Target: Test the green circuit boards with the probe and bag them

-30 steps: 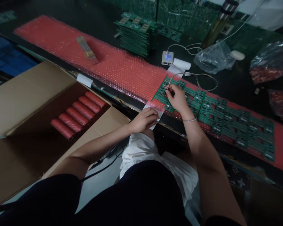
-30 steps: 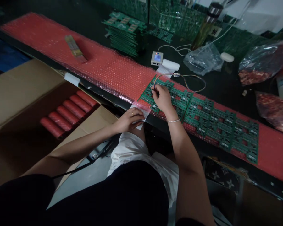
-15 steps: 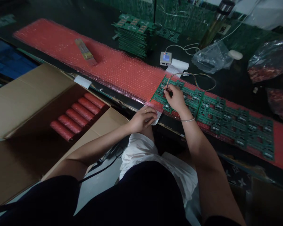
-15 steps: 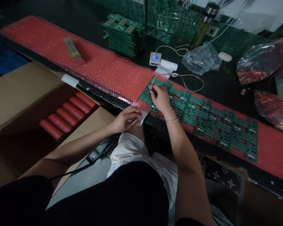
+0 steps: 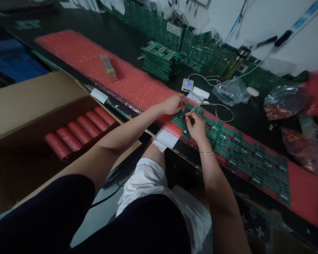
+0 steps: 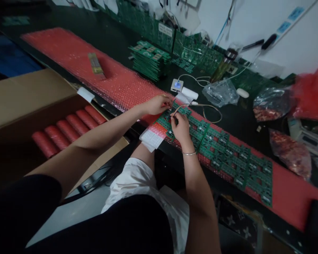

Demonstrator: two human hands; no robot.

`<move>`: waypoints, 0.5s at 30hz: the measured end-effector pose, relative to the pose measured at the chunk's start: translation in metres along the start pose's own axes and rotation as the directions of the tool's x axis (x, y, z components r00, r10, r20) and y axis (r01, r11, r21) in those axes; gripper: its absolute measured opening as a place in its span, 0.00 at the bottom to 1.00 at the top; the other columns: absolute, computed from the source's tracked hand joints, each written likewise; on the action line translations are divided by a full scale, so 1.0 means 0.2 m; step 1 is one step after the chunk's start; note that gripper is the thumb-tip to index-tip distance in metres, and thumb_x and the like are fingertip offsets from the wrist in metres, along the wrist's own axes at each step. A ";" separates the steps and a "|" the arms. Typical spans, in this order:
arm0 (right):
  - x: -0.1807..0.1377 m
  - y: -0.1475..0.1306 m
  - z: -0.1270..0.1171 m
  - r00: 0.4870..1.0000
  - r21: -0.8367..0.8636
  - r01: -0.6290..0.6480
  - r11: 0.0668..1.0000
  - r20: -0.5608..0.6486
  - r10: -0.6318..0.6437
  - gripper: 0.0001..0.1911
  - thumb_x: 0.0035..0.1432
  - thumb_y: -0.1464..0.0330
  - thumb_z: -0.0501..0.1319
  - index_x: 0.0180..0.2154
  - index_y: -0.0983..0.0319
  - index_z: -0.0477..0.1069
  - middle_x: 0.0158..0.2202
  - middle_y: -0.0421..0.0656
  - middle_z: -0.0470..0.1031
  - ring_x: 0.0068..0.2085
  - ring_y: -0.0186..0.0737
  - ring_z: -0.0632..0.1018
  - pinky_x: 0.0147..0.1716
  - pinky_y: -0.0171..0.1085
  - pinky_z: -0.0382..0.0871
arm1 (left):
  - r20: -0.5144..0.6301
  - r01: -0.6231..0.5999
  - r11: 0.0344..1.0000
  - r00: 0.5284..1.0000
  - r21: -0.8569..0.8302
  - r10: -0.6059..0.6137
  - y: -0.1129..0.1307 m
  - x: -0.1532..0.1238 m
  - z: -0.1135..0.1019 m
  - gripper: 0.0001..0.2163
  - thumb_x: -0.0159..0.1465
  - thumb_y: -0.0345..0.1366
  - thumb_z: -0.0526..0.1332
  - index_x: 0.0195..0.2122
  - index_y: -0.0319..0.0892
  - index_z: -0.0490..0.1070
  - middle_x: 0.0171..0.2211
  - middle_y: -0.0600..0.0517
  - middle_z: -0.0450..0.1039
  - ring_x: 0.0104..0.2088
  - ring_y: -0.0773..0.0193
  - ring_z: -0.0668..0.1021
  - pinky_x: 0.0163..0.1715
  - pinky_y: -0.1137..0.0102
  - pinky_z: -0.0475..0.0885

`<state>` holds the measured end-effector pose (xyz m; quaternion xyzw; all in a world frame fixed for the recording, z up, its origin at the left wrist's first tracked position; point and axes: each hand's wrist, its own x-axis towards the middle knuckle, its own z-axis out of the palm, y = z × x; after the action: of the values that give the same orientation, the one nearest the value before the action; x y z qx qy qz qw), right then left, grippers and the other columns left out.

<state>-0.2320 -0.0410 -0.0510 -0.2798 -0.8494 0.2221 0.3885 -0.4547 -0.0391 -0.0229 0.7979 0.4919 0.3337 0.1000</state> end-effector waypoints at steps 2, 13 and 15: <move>0.01 -0.02 0.00 0.998 -0.052 0.058 0.997 0.021 -0.057 0.08 0.69 0.66 0.55 0.41 0.56 0.73 0.43 0.49 0.83 0.46 0.52 0.81 0.51 0.50 0.75 | 0.060 0.005 0.999 0.998 0.053 -0.008 -0.01 0.05 -0.01 0.08 0.63 0.26 0.61 0.34 0.39 0.81 0.36 0.45 0.81 0.39 0.57 0.80 0.44 0.66 0.75; -0.03 0.08 -0.12 0.990 -0.017 -0.095 0.995 -0.103 0.092 0.12 0.68 0.53 0.56 0.41 0.53 0.71 0.40 0.49 0.82 0.41 0.53 0.83 0.43 0.52 0.80 | 0.221 0.078 0.997 0.972 0.028 -0.083 0.00 0.13 0.03 0.12 0.59 0.19 0.66 0.21 0.41 0.77 0.22 0.53 0.77 0.25 0.63 0.69 0.35 0.66 0.68; -0.04 0.08 -0.13 0.985 0.009 -0.163 0.987 -0.063 0.163 0.13 0.66 0.51 0.56 0.41 0.52 0.70 0.42 0.50 0.81 0.43 0.55 0.83 0.45 0.53 0.80 | 0.243 0.079 0.996 0.966 0.033 -0.084 0.01 0.14 0.03 0.15 0.58 0.17 0.66 0.18 0.41 0.73 0.19 0.54 0.74 0.24 0.65 0.66 0.35 0.67 0.68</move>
<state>-0.2022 -0.0308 -0.0498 -0.3543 -0.8105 0.2460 0.3962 -0.4407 -0.0149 -0.0141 0.8131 0.5121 0.2229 0.1641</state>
